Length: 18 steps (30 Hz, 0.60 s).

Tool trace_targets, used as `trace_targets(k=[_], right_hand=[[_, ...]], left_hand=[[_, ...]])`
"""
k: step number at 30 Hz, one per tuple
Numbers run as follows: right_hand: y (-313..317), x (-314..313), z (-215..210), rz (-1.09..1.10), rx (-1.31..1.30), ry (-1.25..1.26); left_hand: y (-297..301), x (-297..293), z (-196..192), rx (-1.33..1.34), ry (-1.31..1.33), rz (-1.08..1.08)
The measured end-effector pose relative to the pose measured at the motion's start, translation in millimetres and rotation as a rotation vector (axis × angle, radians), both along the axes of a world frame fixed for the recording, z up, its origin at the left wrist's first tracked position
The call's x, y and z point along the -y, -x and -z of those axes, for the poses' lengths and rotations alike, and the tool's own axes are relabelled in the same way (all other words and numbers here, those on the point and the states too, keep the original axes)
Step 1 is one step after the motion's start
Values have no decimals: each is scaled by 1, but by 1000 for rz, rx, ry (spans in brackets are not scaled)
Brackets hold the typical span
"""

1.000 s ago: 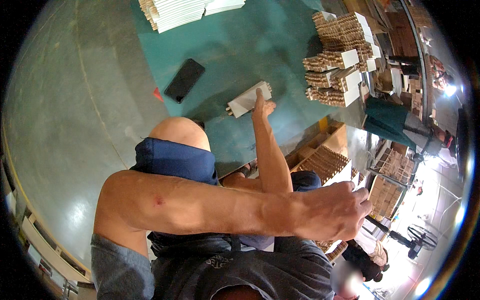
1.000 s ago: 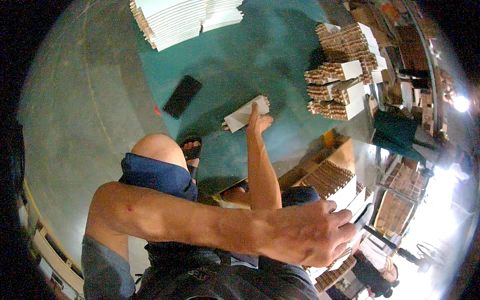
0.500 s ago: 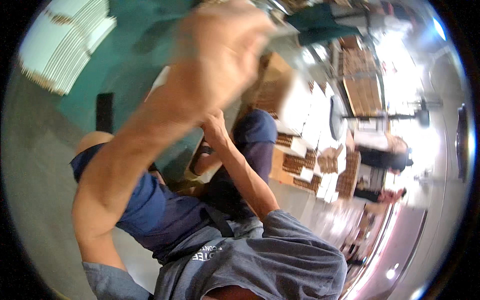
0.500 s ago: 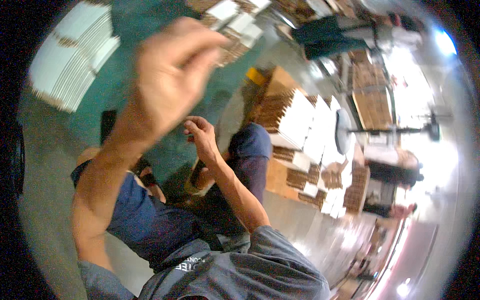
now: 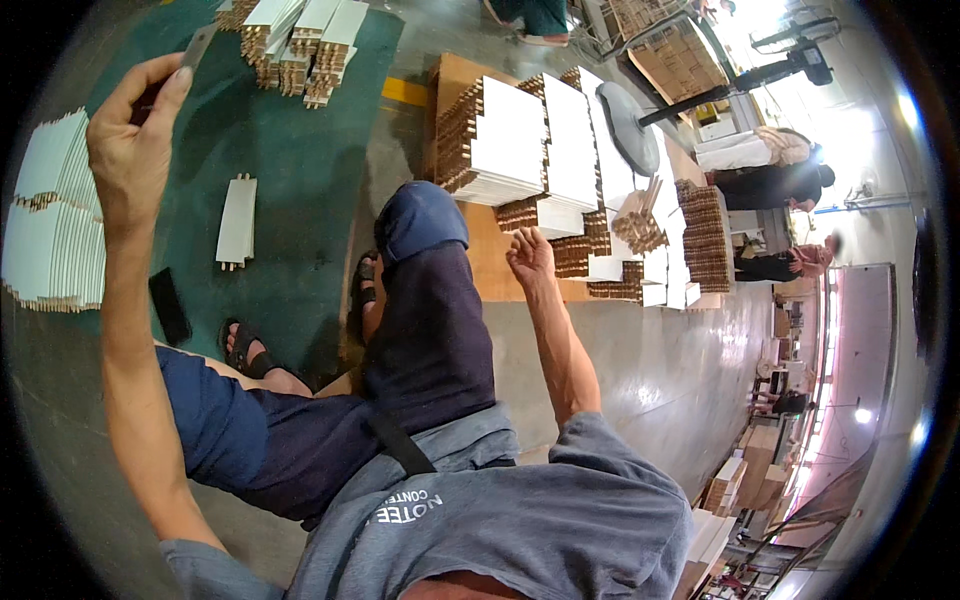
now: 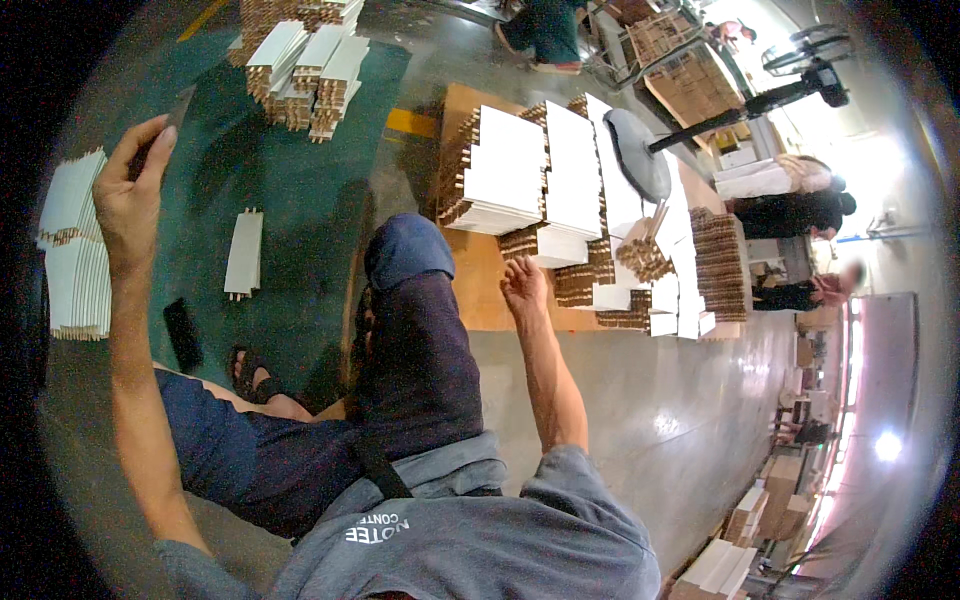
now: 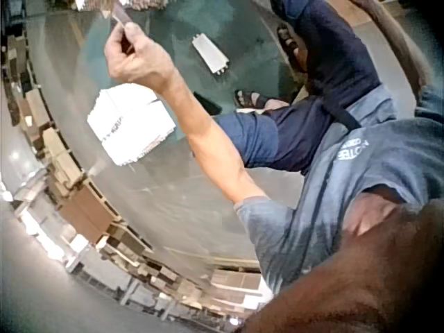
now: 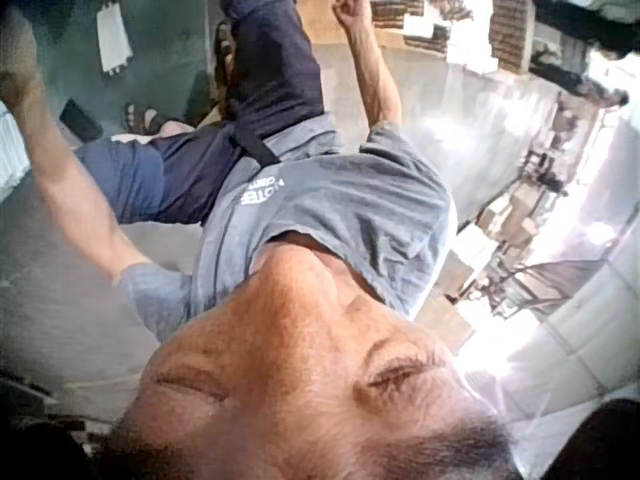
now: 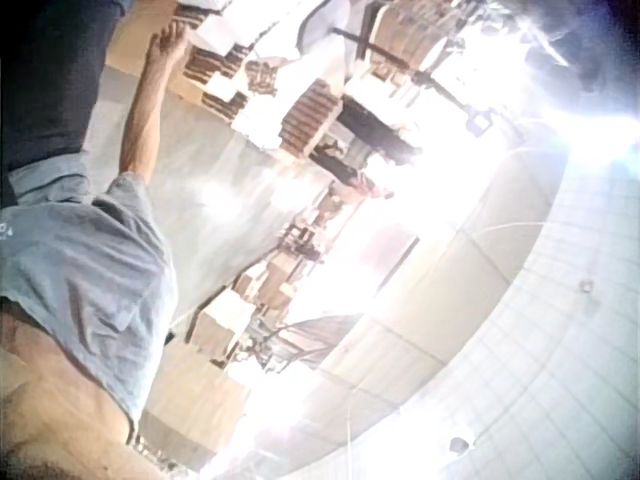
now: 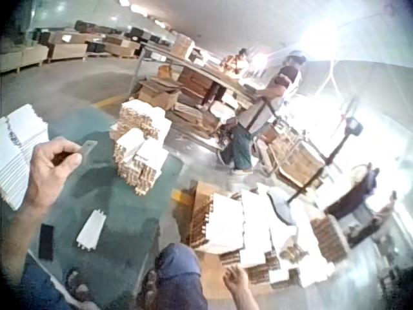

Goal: The person uses a small hand scraper to clean the edges of white wooden panels and places the panels into stacks on a work table.

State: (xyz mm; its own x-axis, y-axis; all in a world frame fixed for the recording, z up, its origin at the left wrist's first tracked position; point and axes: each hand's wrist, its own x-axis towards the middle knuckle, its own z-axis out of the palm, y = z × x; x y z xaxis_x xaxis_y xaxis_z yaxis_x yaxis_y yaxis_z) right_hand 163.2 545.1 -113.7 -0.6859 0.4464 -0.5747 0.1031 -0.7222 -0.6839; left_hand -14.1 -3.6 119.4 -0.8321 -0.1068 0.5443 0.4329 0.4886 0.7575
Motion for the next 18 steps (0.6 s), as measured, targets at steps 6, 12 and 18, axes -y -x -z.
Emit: trace_targets(k=[6, 12, 18], right_hand=[[-15, -99, 75, 222, 131, 26], [23, -115, 94, 450, 308, -103], [46, -113, 80, 448, 306, -127]], left_hand=[[-5, 3, 13, 30, 91, -91], [-3, 15, 25, 105, 128, -106], [0, 10, 40, 167, 114, -44]])
